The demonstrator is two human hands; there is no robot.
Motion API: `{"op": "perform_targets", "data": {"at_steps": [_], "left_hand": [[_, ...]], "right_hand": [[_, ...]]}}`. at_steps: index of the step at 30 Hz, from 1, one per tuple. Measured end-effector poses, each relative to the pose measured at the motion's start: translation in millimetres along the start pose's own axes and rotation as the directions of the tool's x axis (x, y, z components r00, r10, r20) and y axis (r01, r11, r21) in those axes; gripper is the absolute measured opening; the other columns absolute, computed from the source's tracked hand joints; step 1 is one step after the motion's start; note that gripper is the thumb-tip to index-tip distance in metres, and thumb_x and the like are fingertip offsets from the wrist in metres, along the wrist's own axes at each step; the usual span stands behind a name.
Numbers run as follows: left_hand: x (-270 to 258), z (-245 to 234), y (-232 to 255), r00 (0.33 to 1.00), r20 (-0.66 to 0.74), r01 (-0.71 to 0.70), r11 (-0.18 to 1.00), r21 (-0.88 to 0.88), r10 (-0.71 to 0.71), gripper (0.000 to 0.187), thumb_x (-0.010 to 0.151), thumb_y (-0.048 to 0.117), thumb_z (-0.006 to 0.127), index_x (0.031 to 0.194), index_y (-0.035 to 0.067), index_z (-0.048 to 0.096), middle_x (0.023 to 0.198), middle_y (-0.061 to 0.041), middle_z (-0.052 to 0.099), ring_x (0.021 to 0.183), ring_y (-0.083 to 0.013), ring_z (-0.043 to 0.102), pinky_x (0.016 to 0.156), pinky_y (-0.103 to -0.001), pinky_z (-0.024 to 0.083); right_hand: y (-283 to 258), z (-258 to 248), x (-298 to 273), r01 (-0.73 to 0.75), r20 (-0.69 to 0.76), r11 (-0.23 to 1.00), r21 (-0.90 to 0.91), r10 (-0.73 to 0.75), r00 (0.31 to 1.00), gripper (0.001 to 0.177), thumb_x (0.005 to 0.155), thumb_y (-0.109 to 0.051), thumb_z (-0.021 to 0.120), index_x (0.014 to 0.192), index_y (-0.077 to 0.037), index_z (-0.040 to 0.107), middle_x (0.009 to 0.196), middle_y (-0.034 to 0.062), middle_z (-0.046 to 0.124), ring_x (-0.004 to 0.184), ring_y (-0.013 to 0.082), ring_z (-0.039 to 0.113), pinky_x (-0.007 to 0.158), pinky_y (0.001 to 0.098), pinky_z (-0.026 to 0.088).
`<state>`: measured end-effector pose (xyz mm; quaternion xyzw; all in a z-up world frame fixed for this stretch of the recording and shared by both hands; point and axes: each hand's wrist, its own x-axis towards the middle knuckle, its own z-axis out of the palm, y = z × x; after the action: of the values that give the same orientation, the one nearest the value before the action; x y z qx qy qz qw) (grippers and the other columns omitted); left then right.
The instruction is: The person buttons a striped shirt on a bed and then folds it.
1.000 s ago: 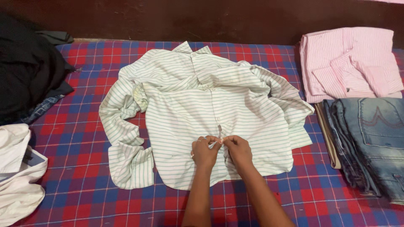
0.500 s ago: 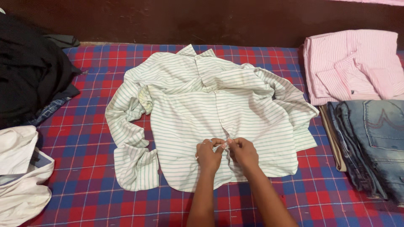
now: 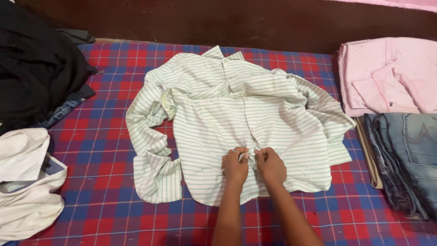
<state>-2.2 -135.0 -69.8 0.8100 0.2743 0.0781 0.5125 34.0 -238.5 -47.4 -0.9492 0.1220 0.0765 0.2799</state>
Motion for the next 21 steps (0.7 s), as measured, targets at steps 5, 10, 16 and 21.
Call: {"op": "perform_targets", "data": {"at_steps": [5, 10, 16, 21], "left_hand": [[-14, -11, 12, 0.999, -0.004, -0.043, 0.999, 0.012, 0.043, 0.011, 0.091, 0.027, 0.070, 0.098, 0.020, 0.076, 0.106, -0.002, 0.071, 0.108, -0.0279, 0.059, 0.096, -0.048, 0.043], [-12, -16, 18, 0.995, -0.019, -0.101, 0.993, 0.063, 0.103, 0.013, 0.095, 0.025, 0.066, 0.102, 0.018, 0.073, 0.104, -0.004, 0.070, 0.108, -0.0303, 0.060, 0.096, -0.049, 0.045], [-9, -50, 23, 0.921, -0.142, -0.301, 0.893, 0.335, 0.363, 0.040, 0.089, 0.031, 0.070, 0.123, 0.011, 0.065, 0.133, -0.010, 0.059, 0.124, -0.0322, 0.053, 0.100, -0.053, 0.038], [18, -95, 4, 0.895, -0.237, -0.156, 0.764, 0.626, 0.377, 0.056, 0.093, 0.040, 0.065, 0.140, 0.011, 0.056, 0.157, -0.009, 0.042, 0.141, -0.0311, 0.040, 0.108, -0.057, 0.031]], "right_hand": [[-2, 7, -7, 0.051, -0.087, 0.995, -0.090, -0.059, 0.994, 0.024, 0.094, -0.041, 0.061, 0.102, -0.021, 0.070, 0.092, 0.0028, 0.076, 0.087, 0.0315, 0.072, 0.075, 0.0465, 0.054], [1, 6, -6, 0.137, -0.114, 0.985, -0.107, -0.149, 0.982, 0.022, 0.091, -0.037, 0.063, 0.102, -0.019, 0.068, 0.090, 0.0044, 0.075, 0.084, 0.0324, 0.072, 0.074, 0.0468, 0.054], [12, -14, 8, 0.061, 0.147, 0.996, 0.062, -0.069, 0.987, 0.032, 0.096, -0.046, 0.064, 0.102, -0.015, 0.071, 0.083, 0.0068, 0.077, 0.074, 0.0243, 0.073, 0.073, 0.0395, 0.054], [38, -40, 21, 0.401, -0.336, 0.888, 0.224, -0.316, 0.887, 0.032, 0.097, -0.040, 0.068, 0.118, -0.016, 0.069, 0.113, 0.0061, 0.072, 0.097, 0.0226, 0.070, 0.087, 0.0383, 0.054]]}}
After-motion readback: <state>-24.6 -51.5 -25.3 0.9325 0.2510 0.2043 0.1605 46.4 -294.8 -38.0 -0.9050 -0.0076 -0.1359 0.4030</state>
